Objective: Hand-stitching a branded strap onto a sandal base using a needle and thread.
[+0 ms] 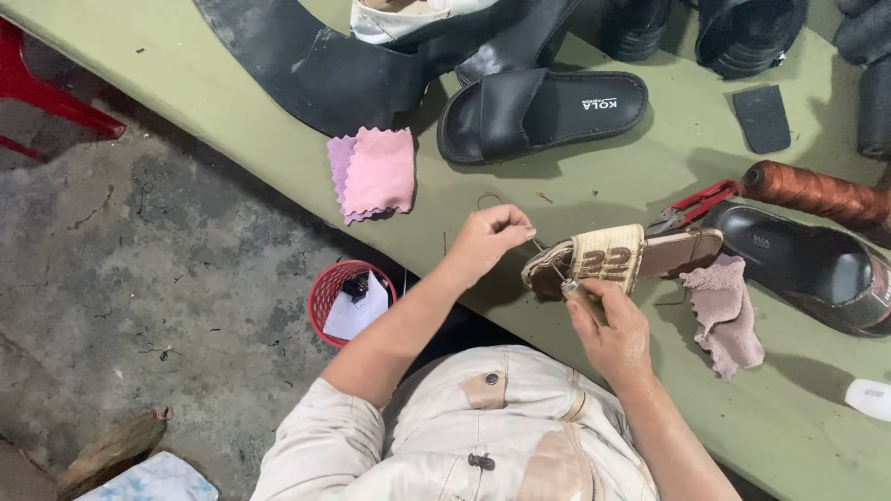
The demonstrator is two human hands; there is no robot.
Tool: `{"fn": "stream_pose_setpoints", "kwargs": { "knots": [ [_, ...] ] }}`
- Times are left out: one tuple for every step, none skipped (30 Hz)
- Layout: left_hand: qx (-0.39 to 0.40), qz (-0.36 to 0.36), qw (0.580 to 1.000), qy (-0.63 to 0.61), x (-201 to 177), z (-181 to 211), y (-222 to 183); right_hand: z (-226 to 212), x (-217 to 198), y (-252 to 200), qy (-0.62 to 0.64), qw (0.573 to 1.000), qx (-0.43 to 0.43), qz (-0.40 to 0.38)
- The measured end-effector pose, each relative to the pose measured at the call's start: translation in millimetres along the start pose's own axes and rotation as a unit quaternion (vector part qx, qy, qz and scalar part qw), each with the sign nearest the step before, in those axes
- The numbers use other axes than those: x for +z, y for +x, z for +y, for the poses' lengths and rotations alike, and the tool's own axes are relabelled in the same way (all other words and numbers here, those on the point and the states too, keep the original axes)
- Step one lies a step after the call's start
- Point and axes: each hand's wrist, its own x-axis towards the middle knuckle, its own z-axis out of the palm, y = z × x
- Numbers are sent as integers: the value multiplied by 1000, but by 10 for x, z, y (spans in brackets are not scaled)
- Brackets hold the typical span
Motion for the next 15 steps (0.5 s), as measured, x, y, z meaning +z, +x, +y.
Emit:
{"fn": "stream_pose_setpoints", "kwargs": {
  "knots": [
    [-1, -26, 1000, 12, -17, 37, 46, -10, -10, 6, 3, 1000, -1, -1],
    [0, -25, 1000, 12, -29, 96, 112, -17, -14, 7, 3, 1000, -2, -1],
    [-40, -71, 996, 30, -39, 159, 183, -24, -24, 13, -1, 1000, -7, -1],
    [-80, -116, 989, 48, -47, 224, 253, -31, -35, 21, -4, 1000, -13, 0],
    [-78, -116, 989, 48, -44, 330, 273, -53, -43, 26, -5, 1000, -14, 0],
    [-51, -150, 982, 104, -39, 435, 292, -75, -52, 31, 5, 1000, -9, -1],
    [-23, -183, 970, 160, -36, 541, 313, -96, -57, 35, 14, 1000, -3, -1],
    [-22, -183, 970, 160, -32, 669, 266, -79, -49, 39, 14, 1000, -4, 0],
    [-1, -193, 955, 226, -28, 786, 206, -64, -40, 26, 4, 1000, 1, 0],
    [21, -202, 935, 291, -24, 900, 147, -47, -29, 12, -6, 1000, 7, -1],
    [19, -202, 935, 291, -32, 871, 109, -32, -17, 2, -5, 1000, 8, -2],
    [52, -206, 917, 338, -39, 843, 69, -18, -5, -10, -13, 1000, 12, 0],
    [86, -209, 895, 383, -45, 821, 39, -2, 6, -13, -21, 1000, 16, 3],
    [86, -210, 895, 384, -37, 731, -32, -1, 15, -29, -20, 1000, 17, 3],
    [151, -179, 884, 405, -29, 651, -89, 0, 24, -30, -31, 999, 19, 4]
  ]
}}
